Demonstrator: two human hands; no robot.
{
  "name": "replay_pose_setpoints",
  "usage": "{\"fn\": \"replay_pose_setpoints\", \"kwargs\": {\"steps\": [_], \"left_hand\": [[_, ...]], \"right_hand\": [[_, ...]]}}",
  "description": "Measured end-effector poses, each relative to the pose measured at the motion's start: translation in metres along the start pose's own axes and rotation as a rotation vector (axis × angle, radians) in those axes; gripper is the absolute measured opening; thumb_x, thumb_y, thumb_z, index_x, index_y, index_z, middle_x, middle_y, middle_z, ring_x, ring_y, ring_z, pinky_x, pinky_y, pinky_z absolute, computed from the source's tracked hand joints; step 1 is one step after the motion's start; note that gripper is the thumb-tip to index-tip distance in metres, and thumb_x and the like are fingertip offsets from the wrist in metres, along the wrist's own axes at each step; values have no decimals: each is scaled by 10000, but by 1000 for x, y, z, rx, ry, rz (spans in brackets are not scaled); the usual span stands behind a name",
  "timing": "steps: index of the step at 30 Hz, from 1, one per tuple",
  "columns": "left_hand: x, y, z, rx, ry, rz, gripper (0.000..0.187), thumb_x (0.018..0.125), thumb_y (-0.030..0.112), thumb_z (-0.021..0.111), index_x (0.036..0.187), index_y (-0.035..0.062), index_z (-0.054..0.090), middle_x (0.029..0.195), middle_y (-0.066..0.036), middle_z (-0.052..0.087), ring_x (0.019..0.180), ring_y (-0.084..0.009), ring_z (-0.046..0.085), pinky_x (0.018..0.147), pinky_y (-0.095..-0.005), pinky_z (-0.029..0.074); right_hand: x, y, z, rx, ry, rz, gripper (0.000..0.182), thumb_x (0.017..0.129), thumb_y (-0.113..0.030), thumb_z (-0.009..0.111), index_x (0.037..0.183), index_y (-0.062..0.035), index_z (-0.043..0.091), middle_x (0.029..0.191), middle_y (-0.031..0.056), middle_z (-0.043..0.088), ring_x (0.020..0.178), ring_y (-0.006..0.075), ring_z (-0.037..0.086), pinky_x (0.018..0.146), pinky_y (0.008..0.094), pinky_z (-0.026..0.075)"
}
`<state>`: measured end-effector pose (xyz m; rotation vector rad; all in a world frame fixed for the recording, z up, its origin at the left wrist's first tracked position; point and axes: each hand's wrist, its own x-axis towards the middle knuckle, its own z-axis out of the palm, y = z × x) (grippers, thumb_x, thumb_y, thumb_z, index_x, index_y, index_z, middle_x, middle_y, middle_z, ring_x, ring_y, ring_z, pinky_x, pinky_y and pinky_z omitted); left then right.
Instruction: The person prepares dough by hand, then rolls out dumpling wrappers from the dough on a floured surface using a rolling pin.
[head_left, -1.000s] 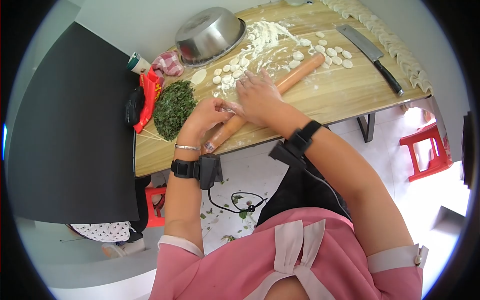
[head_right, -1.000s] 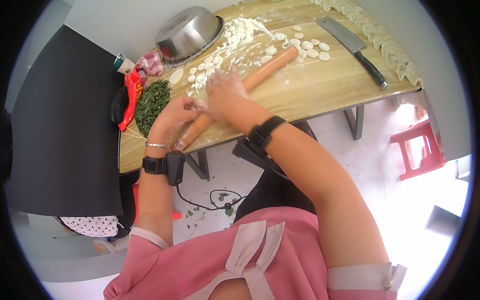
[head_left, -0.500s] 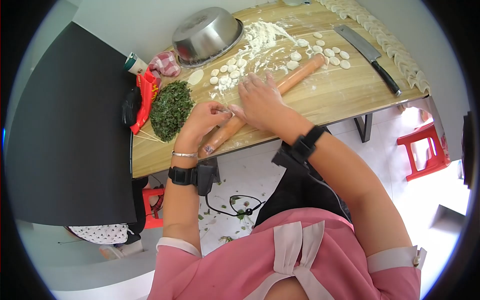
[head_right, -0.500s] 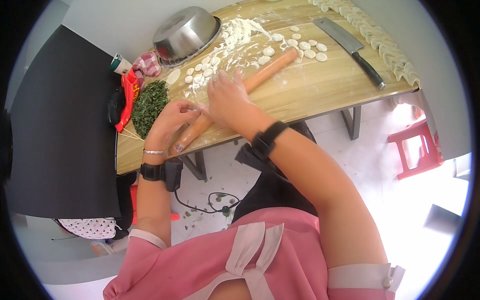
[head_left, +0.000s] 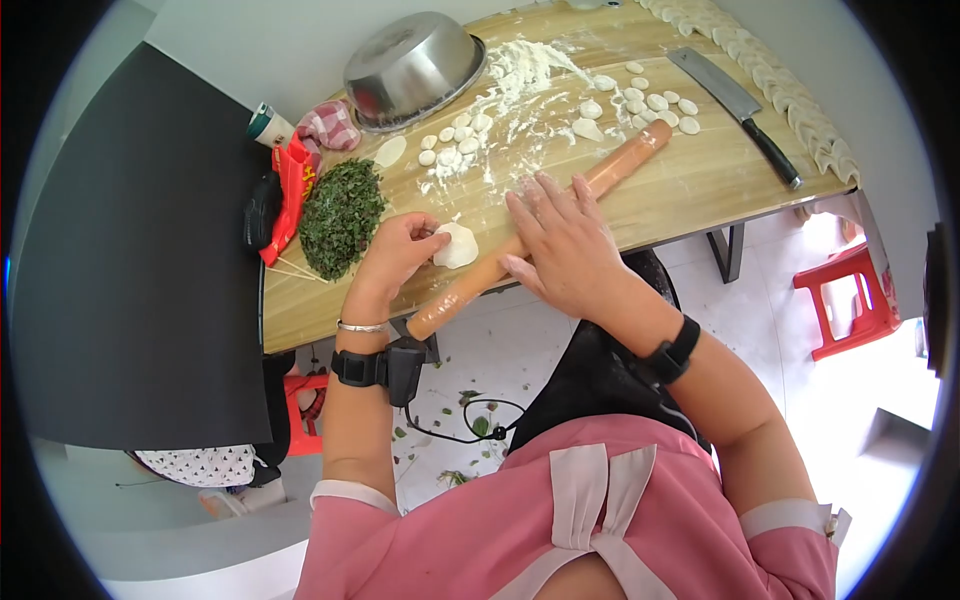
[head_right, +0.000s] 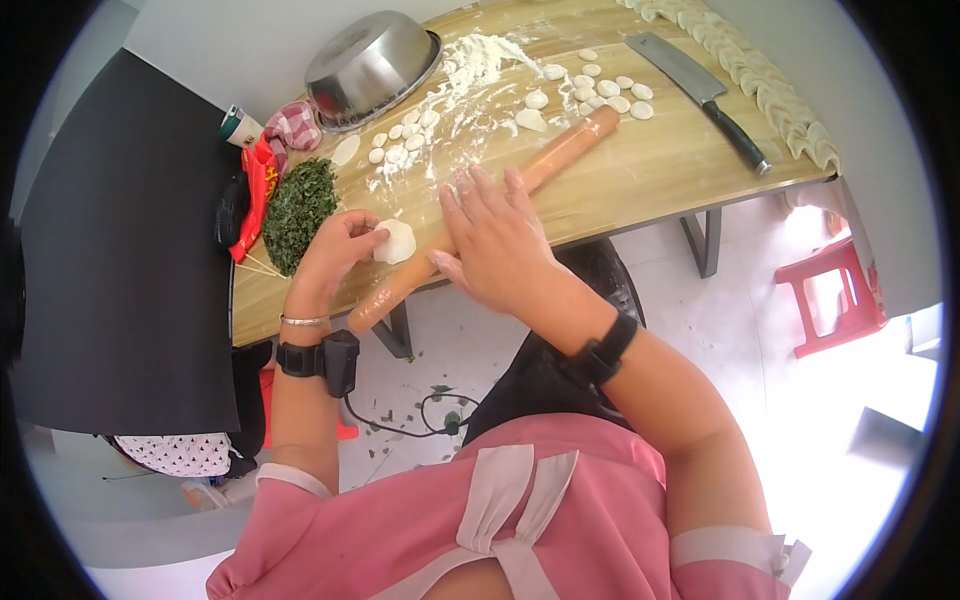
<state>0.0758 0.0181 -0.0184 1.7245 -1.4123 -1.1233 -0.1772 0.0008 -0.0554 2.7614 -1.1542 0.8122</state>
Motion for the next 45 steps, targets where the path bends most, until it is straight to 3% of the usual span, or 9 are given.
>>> {"fn": "replay_pose_setpoints", "kwargs": {"steps": [9, 16, 18, 21, 30, 37, 39, 43, 45], "left_hand": [[20, 14, -5, 229, -85, 29, 219, 825, 125, 716, 911, -75, 687, 760, -25, 628, 674, -89, 538, 592, -255, 435], [15, 13, -1, 295, -131, 121, 206, 821, 87, 716, 945, -71, 671, 795, -35, 631, 669, -93, 546, 593, -253, 445], [7, 9, 7, -44, -6, -38, 214, 846, 108, 724, 972, -57, 673, 824, -43, 638, 663, -92, 554, 597, -251, 453], [0, 14, 8, 31, -13, -32, 197, 884, 157, 710, 899, -37, 678, 782, -35, 633, 647, -87, 550, 589, -251, 448], [25, 14, -6, 143, -54, -38, 272, 901, 215, 683, 803, -39, 674, 671, 7, 564, 616, -91, 493, 565, -268, 414], [15, 20, 8, 537, -129, 233, 232, 863, 170, 700, 814, -54, 660, 690, 4, 582, 633, -84, 504, 566, -267, 418], [4, 15, 19, 20, 70, 34, 233, 866, 164, 700, 818, -60, 661, 698, -1, 595, 638, -81, 515, 571, -263, 426], [-3, 13, 16, 148, 29, 64, 244, 880, 174, 687, 800, -56, 664, 690, -1, 598, 641, -79, 525, 570, -264, 433], [2, 21, 13, 149, 23, -7, 259, 896, 187, 671, 814, -59, 678, 690, -2, 604, 640, -79, 526, 570, -268, 433]], "right_hand": [[95, -5, 17, -6, -394, 105, 674, 1012, -515, 346, 1408, 19, 457, 1429, 192, 493, 1415, 321, 355, 1163, 550, 221], [23, 0, 7, 27, -111, 35, 678, 996, -514, 387, 1420, 10, 454, 1428, 183, 498, 1416, 326, 352, 1166, 568, 191], [2, 1, 1, -11, -34, -7, 692, 990, -514, 407, 1451, 2, 413, 1436, 202, 481, 1411, 339, 354, 1165, 569, 192], [3, 0, 3, 11, 16, -7, 693, 983, -518, 420, 1424, 16, 445, 1411, 222, 500, 1407, 349, 356, 1164, 572, 193], [93, -5, 20, -68, -367, 64, 678, 1011, -506, 349, 1428, 21, 438, 1419, 190, 507, 1415, 325, 357, 1160, 602, 176], [30, -1, 10, 36, -83, 49, 668, 1009, -492, 367, 1446, 11, 410, 1479, 188, 435, 1429, 337, 324, 1165, 600, 162], [9, -1, -1, -4, -63, 21, 684, 989, -514, 403, 1435, 3, 437, 1447, 198, 473, 1424, 348, 328, 1163, 600, 154], [7, -3, 0, 10, -35, 20, 690, 984, -518, 415, 1427, 10, 443, 1438, 205, 479, 1416, 349, 337, 1158, 602, 163], [33, -3, 5, 25, -165, 59, 702, 987, -528, 402, 1422, 22, 445, 1439, 199, 482, 1418, 345, 337, 1159, 604, 164]]}}
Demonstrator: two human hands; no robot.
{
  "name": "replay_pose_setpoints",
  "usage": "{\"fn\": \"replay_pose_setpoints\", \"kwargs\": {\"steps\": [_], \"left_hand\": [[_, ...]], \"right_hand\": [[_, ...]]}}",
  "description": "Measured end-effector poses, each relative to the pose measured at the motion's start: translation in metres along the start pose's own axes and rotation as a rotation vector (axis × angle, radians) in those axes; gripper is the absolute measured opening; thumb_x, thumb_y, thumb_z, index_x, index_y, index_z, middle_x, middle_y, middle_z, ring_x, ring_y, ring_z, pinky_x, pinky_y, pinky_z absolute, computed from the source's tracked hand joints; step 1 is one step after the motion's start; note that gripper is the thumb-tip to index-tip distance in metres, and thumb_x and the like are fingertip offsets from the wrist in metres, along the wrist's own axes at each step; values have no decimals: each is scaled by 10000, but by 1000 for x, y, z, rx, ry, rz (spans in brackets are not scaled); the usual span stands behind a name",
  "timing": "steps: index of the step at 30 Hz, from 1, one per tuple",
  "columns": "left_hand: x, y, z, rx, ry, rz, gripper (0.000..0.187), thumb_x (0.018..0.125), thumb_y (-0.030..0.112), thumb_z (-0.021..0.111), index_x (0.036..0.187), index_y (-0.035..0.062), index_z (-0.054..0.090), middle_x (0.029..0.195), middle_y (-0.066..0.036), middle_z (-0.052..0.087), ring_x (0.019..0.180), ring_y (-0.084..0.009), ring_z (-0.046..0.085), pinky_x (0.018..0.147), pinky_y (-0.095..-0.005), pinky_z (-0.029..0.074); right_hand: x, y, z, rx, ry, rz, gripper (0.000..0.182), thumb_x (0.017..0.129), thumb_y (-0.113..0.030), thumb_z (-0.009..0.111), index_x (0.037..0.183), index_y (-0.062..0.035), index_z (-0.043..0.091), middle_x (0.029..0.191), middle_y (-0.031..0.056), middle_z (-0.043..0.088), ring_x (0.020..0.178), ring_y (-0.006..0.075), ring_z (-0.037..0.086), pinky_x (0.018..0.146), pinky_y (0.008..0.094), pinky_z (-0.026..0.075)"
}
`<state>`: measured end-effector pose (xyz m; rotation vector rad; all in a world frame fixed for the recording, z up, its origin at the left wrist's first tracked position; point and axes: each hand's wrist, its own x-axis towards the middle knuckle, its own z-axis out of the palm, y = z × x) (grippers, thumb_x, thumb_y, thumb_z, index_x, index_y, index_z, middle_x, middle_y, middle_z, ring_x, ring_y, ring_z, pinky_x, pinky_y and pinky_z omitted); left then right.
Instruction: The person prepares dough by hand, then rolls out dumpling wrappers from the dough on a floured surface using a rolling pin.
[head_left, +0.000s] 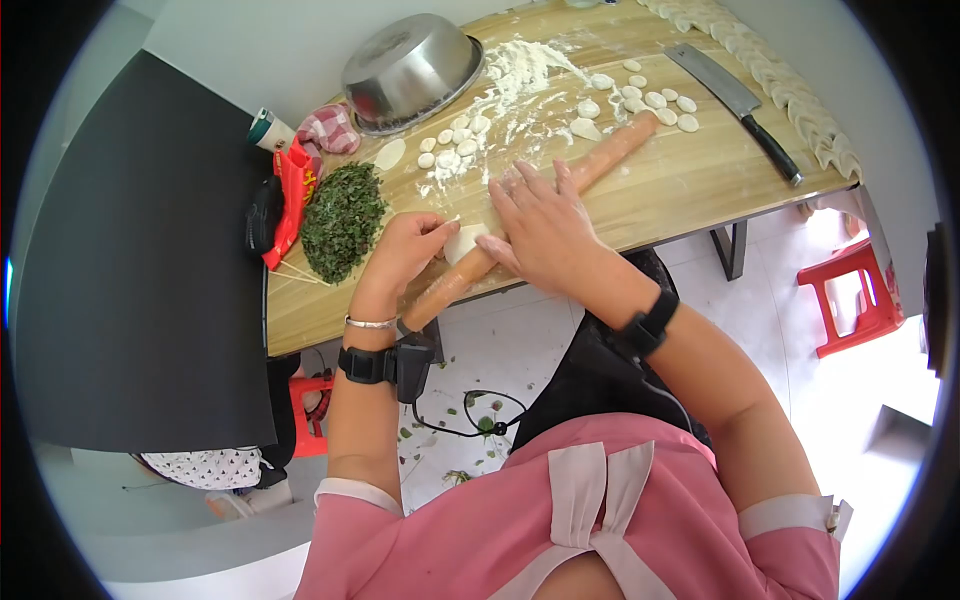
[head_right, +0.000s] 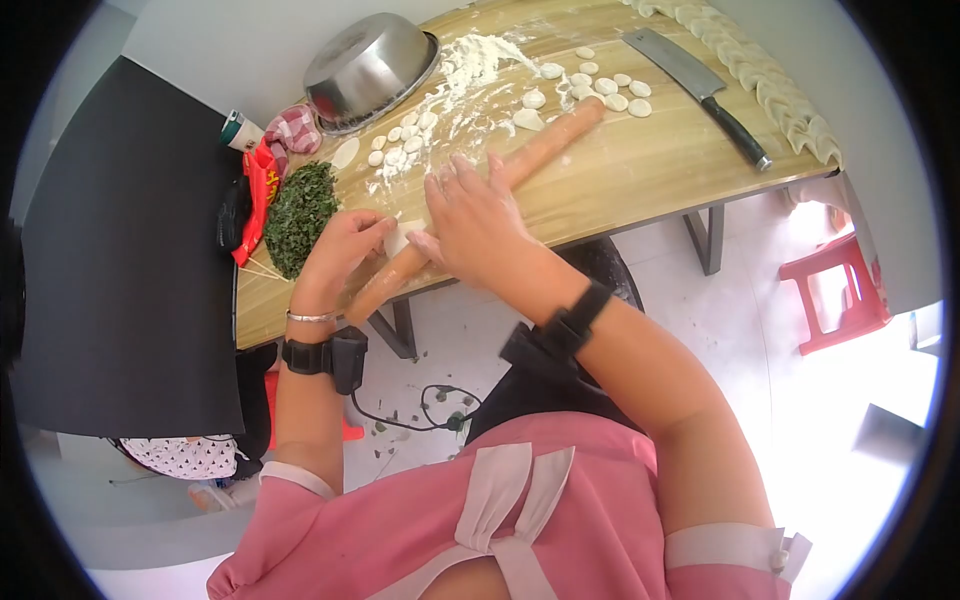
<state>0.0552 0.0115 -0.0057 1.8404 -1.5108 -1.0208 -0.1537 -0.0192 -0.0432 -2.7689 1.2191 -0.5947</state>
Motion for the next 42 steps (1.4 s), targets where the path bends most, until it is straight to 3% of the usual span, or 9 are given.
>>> {"fn": "replay_pose_setpoints", "kwargs": {"steps": [6, 10, 13, 18, 25, 27, 34, 36, 42], "left_hand": [[23, -11, -6, 79, -78, 81, 244, 869, 170, 678, 850, -73, 688, 698, -34, 616, 639, -97, 521, 582, -270, 432], [22, -5, -6, 68, -103, 130, 225, 834, 148, 705, 807, -73, 668, 698, -41, 615, 647, -102, 515, 583, -274, 432], [14, -2, -7, 354, -119, 206, 203, 820, 126, 720, 856, -63, 656, 730, -29, 620, 666, -94, 534, 588, -267, 444], [-2, -17, -1, -294, 40, 6, 246, 854, 135, 706, 1005, -45, 633, 800, -26, 622, 700, -95, 579, 602, -245, 470], [16, -5, -4, -47, -22, -66, 242, 847, 130, 704, 990, -57, 651, 804, -27, 624, 692, -98, 562, 597, -240, 454], [24, -13, -7, 0, -96, 40, 238, 823, 99, 703, 992, -63, 654, 803, -28, 622, 698, -97, 557, 597, -236, 443], [14, -3, -5, 43, -132, 37, 205, 808, 55, 700, 977, -51, 655, 822, -41, 628, 710, -103, 577, 606, -237, 457], [4, -2, 3, -334, -3, -95, 264, 811, 31, 710, 1045, -52, 621, 875, -64, 638, 729, -119, 602, 621, -251, 488], [-7, -14, 10, -426, 81, 15, 454, 797, -17, 734, 1197, -55, 522, 912, -73, 630, 773, -128, 610, 640, -251, 497]], "right_hand": [[57, -3, 12, -67, -105, 36, 673, 1003, -505, 381, 1414, 24, 444, 1427, 194, 493, 1411, 335, 357, 1150, 594, 209], [36, 0, 9, -12, -25, 16, 666, 1002, -501, 391, 1413, 21, 442, 1426, 199, 486, 1407, 342, 359, 1155, 587, 206], [-4, 5, -2, 16, -1, -10, 670, 989, -498, 423, 1418, 17, 432, 1437, 206, 466, 1409, 350, 349, 1160, 583, 195], [-36, 6, -2, -20, 130, -48, 711, 976, -516, 445, 1431, 31, 424, 1429, 213, 479, 1406, 357, 348, 1163, 580, 183], [40, -8, 6, -47, -90, 89, 700, 997, -507, 394, 1418, 51, 430, 1432, 201, 489, 1413, 341, 349, 1164, 572, 206], [54, -7, 8, -47, -152, 85, 686, 1003, -497, 387, 1417, 49, 433, 1436, 197, 486, 1415, 338, 347, 1164, 567, 212], [3, 0, -1, -2, -14, 27, 679, 994, -490, 410, 1442, 20, 409, 1438, 215, 468, 1410, 353, 345, 1164, 581, 186], [-22, 3, -5, -30, 12, 4, 679, 989, -491, 421, 1441, 15, 412, 1439, 223, 461, 1407, 357, 347, 1162, 586, 183], [-26, 5, 2, -38, 179, -49, 690, 980, -513, 433, 1419, 19, 447, 1385, 222, 515, 1380, 355, 379, 1154, 586, 192]]}}
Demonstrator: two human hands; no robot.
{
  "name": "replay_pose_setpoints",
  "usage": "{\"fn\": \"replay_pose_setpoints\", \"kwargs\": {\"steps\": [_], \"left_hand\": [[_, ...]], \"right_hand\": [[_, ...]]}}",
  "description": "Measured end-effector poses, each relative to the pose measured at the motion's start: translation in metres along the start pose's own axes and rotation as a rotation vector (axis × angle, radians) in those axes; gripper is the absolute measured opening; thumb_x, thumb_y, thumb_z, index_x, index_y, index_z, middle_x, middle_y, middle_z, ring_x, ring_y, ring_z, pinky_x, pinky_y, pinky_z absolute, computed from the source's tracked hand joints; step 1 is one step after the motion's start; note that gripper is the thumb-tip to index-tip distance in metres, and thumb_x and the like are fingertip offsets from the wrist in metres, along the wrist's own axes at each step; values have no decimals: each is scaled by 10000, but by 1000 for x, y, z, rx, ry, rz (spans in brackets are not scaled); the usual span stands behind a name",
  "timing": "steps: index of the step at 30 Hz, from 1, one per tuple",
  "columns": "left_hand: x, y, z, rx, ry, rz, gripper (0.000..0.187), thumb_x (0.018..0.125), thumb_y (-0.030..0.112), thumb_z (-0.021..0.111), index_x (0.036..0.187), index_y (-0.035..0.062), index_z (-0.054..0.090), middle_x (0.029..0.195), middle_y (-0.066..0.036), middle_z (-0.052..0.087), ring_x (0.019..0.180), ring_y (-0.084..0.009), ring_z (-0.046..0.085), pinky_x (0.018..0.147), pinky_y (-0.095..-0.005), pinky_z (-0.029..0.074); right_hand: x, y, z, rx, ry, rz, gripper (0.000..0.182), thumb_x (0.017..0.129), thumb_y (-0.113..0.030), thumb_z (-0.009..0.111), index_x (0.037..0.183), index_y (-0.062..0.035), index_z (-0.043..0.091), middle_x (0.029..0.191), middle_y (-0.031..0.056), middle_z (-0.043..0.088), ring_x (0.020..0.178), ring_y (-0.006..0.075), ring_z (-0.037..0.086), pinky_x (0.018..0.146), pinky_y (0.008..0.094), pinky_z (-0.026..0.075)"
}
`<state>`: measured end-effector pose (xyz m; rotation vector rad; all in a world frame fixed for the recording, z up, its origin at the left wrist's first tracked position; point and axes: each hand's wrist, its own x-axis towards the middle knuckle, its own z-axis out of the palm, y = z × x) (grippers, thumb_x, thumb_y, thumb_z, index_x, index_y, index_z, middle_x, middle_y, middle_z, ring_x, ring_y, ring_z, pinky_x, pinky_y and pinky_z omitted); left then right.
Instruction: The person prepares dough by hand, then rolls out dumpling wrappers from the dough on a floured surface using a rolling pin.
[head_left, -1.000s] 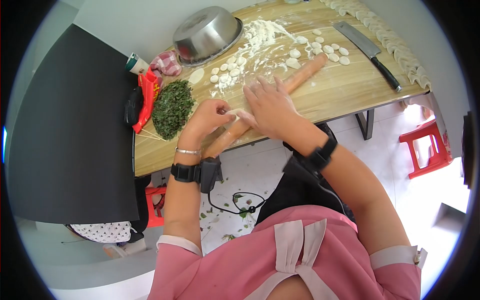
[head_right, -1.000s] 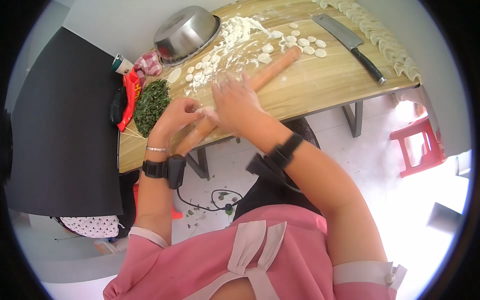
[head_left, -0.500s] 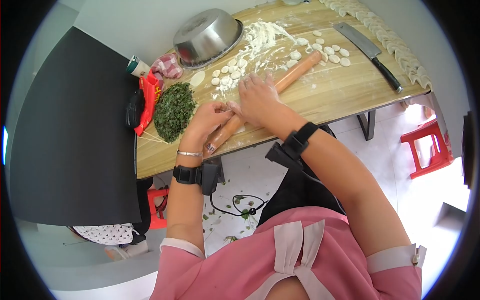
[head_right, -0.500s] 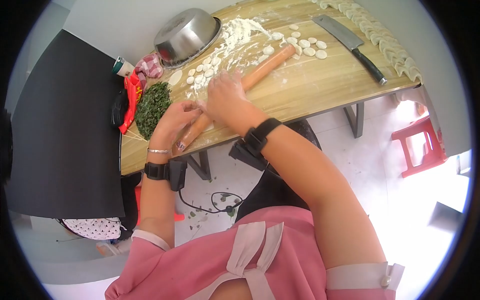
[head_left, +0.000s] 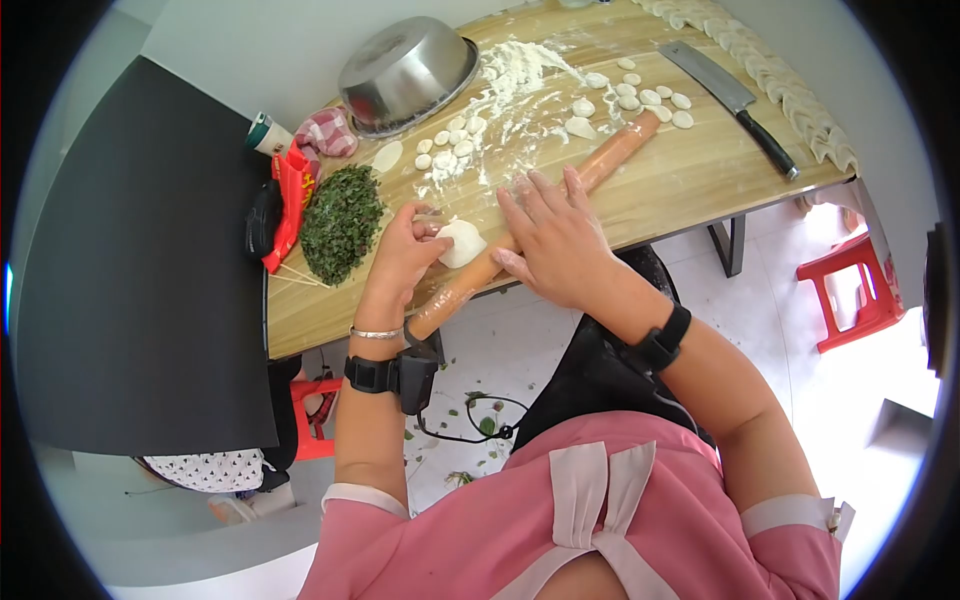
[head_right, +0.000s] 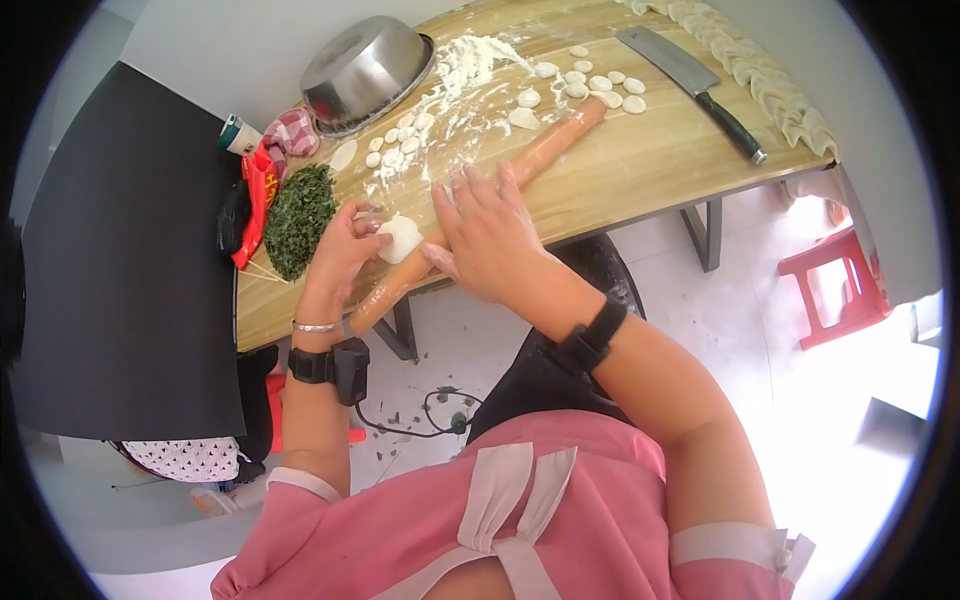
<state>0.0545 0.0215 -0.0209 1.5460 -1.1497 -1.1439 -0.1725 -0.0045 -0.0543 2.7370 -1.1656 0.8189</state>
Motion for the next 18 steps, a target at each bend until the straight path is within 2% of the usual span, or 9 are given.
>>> {"fn": "replay_pose_setpoints", "kwargs": {"steps": [2, 3, 5, 8, 9, 12, 15, 17, 18], "left_hand": [[4, 7, 0, 43, -9, -9, 460, 797, -16, 731, 1206, -54, 524, 905, -69, 631, 772, -121, 605, 639, -241, 488], [7, 9, 0, 85, -23, -21, 466, 797, -14, 728, 1216, -54, 527, 898, -66, 632, 771, -114, 601, 638, -230, 478], [13, 9, -2, 112, -31, -36, 455, 790, -14, 727, 1206, -53, 546, 883, -59, 630, 762, -109, 592, 636, -229, 467], [27, 4, -10, 169, -105, -56, 411, 778, 2, 729, 1164, -51, 596, 853, -47, 625, 749, -101, 574, 629, -233, 449], [28, 8, -10, 198, -169, -56, 379, 773, 18, 732, 1131, -50, 627, 838, -41, 622, 745, -99, 566, 624, -238, 441], [28, 14, -6, 359, -150, -43, 304, 768, 55, 743, 1042, -50, 662, 833, -33, 621, 732, -102, 555, 619, -243, 430], [29, 16, -6, 456, -186, -47, 307, 775, 96, 763, 1022, -55, 659, 844, -38, 629, 723, -106, 556, 609, -246, 425], [25, 21, -1, 428, -185, -13, 281, 785, 83, 759, 1010, -50, 653, 841, -36, 628, 722, -105, 561, 609, -244, 431], [21, 21, 1, 406, -182, 14, 257, 795, 70, 756, 997, -45, 647, 838, -33, 627, 720, -105, 565, 610, -242, 438]], "right_hand": [[22, -2, 4, 16, -137, 42, 686, 983, -521, 421, 1399, 21, 476, 1338, 221, 552, 1362, 351, 396, 1143, 596, 205], [33, -3, 5, 18, -135, 41, 686, 983, -521, 421, 1399, 21, 476, 1338, 221, 552, 1362, 351, 396, 1143, 596, 205], [55, -5, 7, 18, -304, 83, 671, 996, -518, 397, 1387, 21, 482, 1372, 235, 524, 1375, 371, 392, 1144, 600, 212], [76, -5, 13, 18, -362, 92, 673, 1003, -522, 376, 1379, 24, 495, 1391, 229, 516, 1390, 366, 379, 1143, 603, 219], [75, -5, 15, 22, -359, 92, 673, 1003, -522, 376, 1379, 24, 495, 1391, 229, 516, 1390, 366, 379, 1143, 603, 219], [64, -5, 13, 14, -294, 84, 667, 1006, -518, 372, 1399, 11, 476, 1401, 227, 510, 1402, 365, 365, 1150, 600, 208], [26, -3, 2, 47, -217, 74, 667, 1002, -518, 382, 1426, -6, 446, 1410, 221, 497, 1404, 364, 356, 1160, 591, 188], [4, 1, 1, -36, -64, -5, 689, 994, -525, 382, 1432, 4, 439, 1407, 212, 506, 1403, 353, 354, 1163, 596, 154], [-2, 2, -1, -39, -63, -2, 689, 994, -525, 382, 1432, 4, 439, 1407, 212, 506, 1403, 353, 354, 1163, 596, 154]]}}
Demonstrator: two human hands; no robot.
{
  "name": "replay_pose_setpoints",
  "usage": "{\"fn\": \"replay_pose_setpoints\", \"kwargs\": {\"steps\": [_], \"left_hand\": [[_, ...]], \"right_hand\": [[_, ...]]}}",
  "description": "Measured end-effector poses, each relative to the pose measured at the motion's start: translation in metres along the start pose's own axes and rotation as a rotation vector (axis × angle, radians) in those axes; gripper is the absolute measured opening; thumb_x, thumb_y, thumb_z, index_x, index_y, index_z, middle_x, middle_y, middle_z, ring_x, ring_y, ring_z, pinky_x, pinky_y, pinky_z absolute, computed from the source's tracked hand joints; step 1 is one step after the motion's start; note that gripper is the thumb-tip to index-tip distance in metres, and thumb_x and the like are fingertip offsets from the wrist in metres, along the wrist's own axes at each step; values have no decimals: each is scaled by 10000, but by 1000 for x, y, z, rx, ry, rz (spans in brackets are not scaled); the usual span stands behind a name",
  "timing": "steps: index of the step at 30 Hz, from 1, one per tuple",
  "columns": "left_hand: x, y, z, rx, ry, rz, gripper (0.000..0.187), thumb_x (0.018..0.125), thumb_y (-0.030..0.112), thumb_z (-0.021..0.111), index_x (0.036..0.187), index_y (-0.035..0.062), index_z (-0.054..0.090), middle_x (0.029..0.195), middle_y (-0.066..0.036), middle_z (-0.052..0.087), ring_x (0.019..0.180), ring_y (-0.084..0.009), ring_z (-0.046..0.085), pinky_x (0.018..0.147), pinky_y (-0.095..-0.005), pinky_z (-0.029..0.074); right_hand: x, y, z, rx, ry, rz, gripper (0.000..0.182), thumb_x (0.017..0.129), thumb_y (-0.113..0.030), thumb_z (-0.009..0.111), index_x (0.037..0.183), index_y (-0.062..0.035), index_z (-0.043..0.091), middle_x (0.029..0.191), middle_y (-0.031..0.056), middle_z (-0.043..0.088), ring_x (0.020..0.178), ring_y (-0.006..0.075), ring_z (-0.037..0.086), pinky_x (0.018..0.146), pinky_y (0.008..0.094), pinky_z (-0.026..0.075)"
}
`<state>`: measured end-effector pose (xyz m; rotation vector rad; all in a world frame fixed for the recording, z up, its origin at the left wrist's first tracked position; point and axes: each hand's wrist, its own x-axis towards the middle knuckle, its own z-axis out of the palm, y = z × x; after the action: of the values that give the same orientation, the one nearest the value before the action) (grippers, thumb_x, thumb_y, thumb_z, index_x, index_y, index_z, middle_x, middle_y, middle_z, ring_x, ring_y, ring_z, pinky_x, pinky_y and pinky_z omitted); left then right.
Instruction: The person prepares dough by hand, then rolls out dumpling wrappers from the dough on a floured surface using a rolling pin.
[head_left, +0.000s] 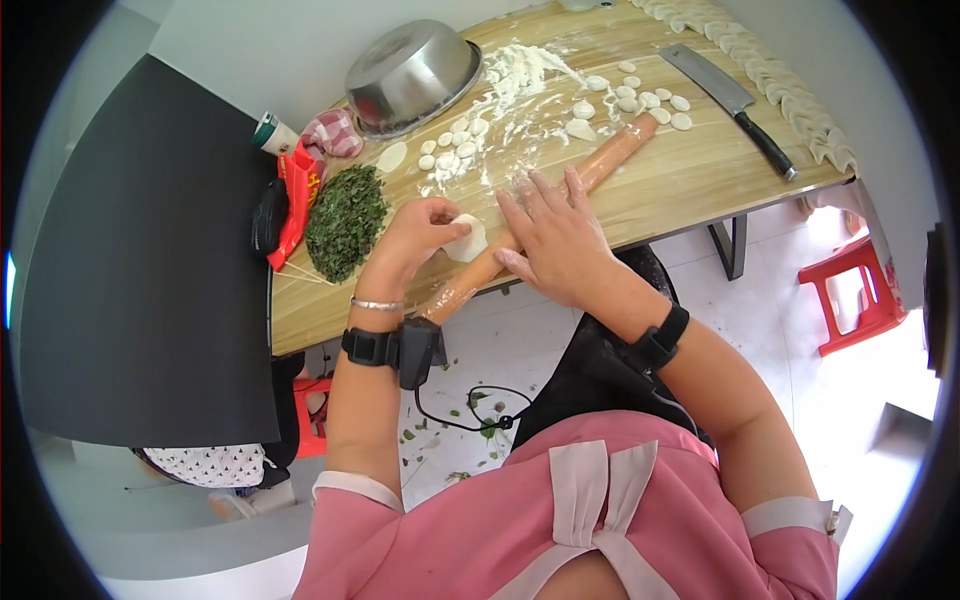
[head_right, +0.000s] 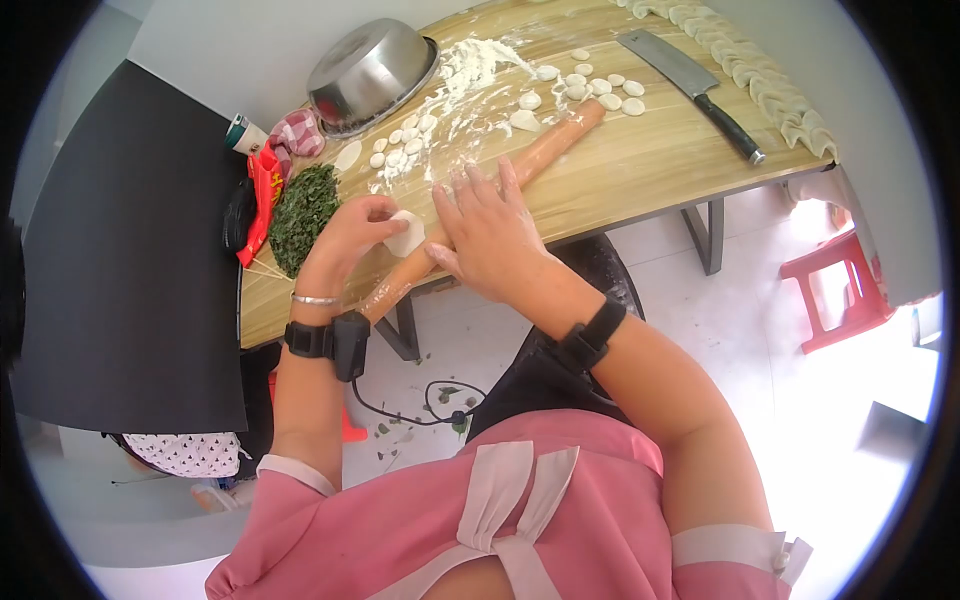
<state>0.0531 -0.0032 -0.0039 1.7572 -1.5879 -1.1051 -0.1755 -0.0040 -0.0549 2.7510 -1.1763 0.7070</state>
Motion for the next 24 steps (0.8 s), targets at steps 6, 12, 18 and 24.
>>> {"fn": "replay_pose_setpoints", "kwargs": {"steps": [6, 12, 18, 24], "left_hand": [[-13, -13, 7, -290, 122, -94, 188, 826, -6, 707, 997, -24, 629, 810, -20, 616, 701, -99, 582, 598, -233, 463], [-11, -11, -1, -138, 56, -64, 204, 822, 48, 715, 987, -46, 641, 790, -18, 612, 676, -94, 558, 579, -237, 442], [4, -18, -5, -18, 2, -1, 184, 812, 90, 700, 902, -67, 669, 799, -25, 624, 674, -83, 524, 572, -251, 426], [-14, -14, 7, -256, 114, -51, 218, 838, 56, 711, 1010, -65, 653, 855, -42, 643, 709, -103, 584, 586, -246, 471]], "right_hand": [[-1, -1, 0, 20, 22, -7, 688, 992, -527, 385, 1422, 6, 453, 1397, 219, 510, 1391, 366, 363, 1158, 596, 157], [59, -9, 1, 59, -247, 83, 670, 1000, -509, 389, 1411, 15, 459, 1393, 229, 510, 1395, 363, 367, 1155, 600, 188], [74, -11, 16, 26, -230, 74, 683, 1003, -510, 382, 1454, 3, 405, 1446, 227, 461, 1417, 362, 340, 1160, 589, 191], [1, 1, -3, 36, -51, 5, 682, 991, -504, 410, 1464, -13, 387, 1448, 224, 452, 1418, 368, 333, 1173, 573, 168]]}}
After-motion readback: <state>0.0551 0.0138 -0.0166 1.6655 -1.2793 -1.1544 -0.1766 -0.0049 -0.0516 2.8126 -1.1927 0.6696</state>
